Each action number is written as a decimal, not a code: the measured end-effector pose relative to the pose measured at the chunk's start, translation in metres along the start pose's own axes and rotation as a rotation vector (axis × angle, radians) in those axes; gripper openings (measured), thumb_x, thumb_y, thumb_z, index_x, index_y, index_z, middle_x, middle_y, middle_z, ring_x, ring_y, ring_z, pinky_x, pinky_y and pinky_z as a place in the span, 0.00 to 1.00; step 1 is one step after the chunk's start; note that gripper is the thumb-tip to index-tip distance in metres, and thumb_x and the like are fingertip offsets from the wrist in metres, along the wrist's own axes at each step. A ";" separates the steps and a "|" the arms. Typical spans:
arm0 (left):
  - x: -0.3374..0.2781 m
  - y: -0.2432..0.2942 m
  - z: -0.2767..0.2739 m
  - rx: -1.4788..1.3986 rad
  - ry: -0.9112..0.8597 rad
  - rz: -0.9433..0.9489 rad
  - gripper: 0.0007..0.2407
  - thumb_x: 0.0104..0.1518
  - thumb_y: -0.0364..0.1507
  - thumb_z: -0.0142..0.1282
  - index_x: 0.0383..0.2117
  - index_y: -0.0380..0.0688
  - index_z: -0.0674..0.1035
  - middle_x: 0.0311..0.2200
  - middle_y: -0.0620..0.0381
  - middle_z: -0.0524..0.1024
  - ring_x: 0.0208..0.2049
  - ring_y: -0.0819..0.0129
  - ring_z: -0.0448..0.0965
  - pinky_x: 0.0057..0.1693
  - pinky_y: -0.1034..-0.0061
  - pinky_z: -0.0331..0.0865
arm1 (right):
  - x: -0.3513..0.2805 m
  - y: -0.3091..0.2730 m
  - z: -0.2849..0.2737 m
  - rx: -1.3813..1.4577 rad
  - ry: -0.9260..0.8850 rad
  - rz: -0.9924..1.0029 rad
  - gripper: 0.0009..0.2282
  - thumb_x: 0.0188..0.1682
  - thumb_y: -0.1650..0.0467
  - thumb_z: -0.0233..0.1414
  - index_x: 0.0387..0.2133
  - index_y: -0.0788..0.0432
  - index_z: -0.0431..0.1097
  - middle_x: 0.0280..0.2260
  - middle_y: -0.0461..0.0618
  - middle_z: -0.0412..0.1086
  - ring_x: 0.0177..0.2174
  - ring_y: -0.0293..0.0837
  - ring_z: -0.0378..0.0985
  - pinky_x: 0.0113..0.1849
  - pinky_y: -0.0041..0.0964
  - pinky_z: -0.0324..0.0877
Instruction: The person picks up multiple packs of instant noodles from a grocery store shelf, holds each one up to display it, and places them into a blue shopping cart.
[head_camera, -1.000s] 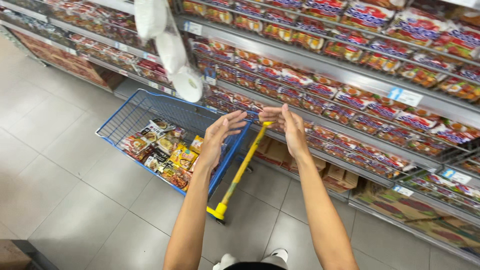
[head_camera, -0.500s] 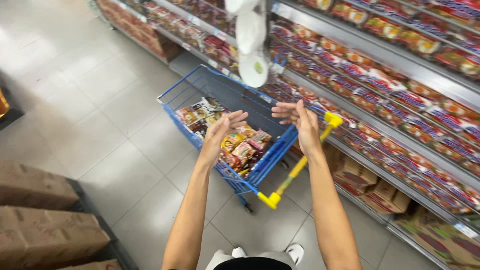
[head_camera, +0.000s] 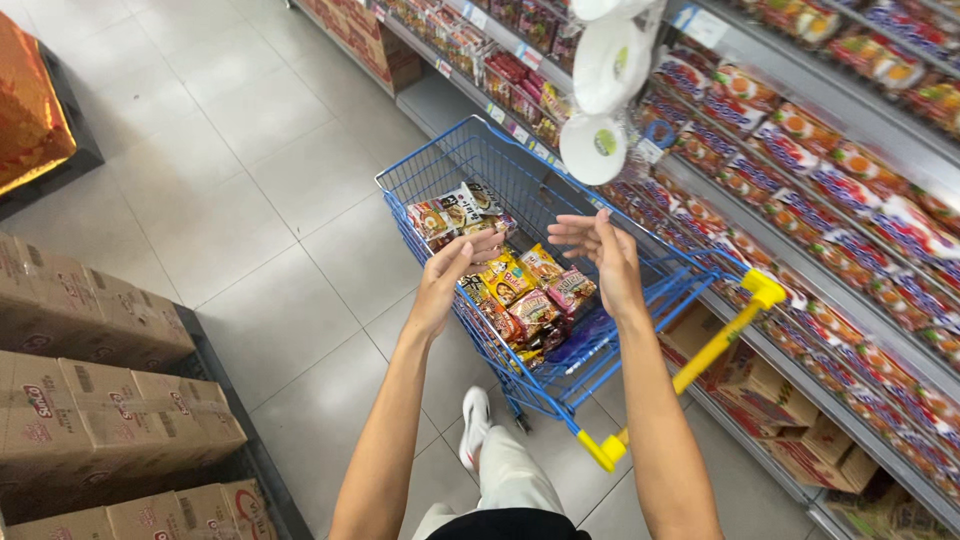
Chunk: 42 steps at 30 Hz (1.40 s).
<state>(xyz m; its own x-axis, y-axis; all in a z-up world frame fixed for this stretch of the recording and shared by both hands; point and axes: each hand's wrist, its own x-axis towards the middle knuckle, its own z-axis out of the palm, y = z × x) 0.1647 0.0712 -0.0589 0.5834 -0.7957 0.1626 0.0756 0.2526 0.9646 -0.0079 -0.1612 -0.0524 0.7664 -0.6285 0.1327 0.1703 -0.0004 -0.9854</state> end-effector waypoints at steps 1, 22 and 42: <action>0.008 -0.004 -0.006 -0.006 0.003 -0.006 0.23 0.83 0.43 0.48 0.73 0.42 0.82 0.67 0.40 0.85 0.67 0.47 0.86 0.70 0.57 0.77 | 0.010 0.006 0.003 -0.006 -0.005 0.000 0.32 0.75 0.52 0.35 0.60 0.64 0.82 0.52 0.64 0.87 0.53 0.56 0.92 0.49 0.40 0.82; 0.305 -0.204 -0.160 0.179 -0.168 -0.484 0.24 0.82 0.42 0.54 0.74 0.36 0.80 0.66 0.29 0.83 0.68 0.31 0.82 0.72 0.41 0.75 | 0.257 0.238 0.008 -0.042 0.175 0.453 0.31 0.75 0.49 0.40 0.62 0.61 0.82 0.53 0.64 0.86 0.52 0.56 0.91 0.49 0.45 0.80; 0.401 -0.585 -0.208 0.504 -0.509 -0.928 0.29 0.78 0.45 0.57 0.80 0.41 0.72 0.73 0.28 0.74 0.75 0.26 0.72 0.77 0.32 0.70 | 0.301 0.604 0.014 0.030 0.551 0.883 0.31 0.74 0.52 0.41 0.75 0.65 0.70 0.69 0.71 0.75 0.69 0.68 0.76 0.62 0.63 0.75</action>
<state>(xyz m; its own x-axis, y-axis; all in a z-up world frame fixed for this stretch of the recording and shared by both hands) 0.5227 -0.2806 -0.6010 0.0734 -0.7173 -0.6929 -0.0934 -0.6967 0.7113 0.3343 -0.3404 -0.6058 0.2382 -0.6639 -0.7089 -0.2921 0.6471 -0.7042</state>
